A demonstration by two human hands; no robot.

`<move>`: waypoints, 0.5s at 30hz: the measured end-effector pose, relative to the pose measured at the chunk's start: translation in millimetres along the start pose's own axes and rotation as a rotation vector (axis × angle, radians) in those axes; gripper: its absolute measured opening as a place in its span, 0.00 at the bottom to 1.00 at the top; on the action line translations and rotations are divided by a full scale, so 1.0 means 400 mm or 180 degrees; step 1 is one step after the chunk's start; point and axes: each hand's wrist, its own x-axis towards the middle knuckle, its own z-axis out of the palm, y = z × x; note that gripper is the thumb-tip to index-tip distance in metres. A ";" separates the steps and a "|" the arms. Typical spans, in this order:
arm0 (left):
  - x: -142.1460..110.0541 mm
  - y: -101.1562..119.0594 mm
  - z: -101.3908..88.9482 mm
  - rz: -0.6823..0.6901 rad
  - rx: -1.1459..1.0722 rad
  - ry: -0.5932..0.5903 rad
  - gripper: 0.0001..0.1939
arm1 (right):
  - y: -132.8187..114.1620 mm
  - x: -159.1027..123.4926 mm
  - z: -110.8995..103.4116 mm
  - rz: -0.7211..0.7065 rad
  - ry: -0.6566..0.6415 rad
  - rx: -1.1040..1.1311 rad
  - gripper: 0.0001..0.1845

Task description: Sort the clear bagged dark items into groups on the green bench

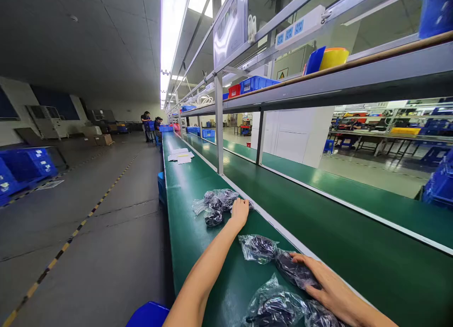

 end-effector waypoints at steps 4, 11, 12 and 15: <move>-0.086 0.040 -0.043 0.0541 -0.0464 -0.0472 0.25 | 0.015 0.002 0.005 -0.0014 -0.0027 -0.0047 0.33; -0.052 -0.083 -0.181 -0.0472 -0.0275 0.0630 0.28 | 0.035 0.011 0.013 -0.0084 0.0002 -0.0022 0.33; -0.032 -0.117 -0.188 -0.0720 -0.0232 0.0632 0.26 | 0.035 0.011 0.013 -0.0071 -0.0001 -0.0026 0.32; 0.019 -0.207 -0.199 -0.1175 -0.0400 0.0360 0.10 | 0.034 0.010 0.013 -0.0037 0.0002 -0.0042 0.32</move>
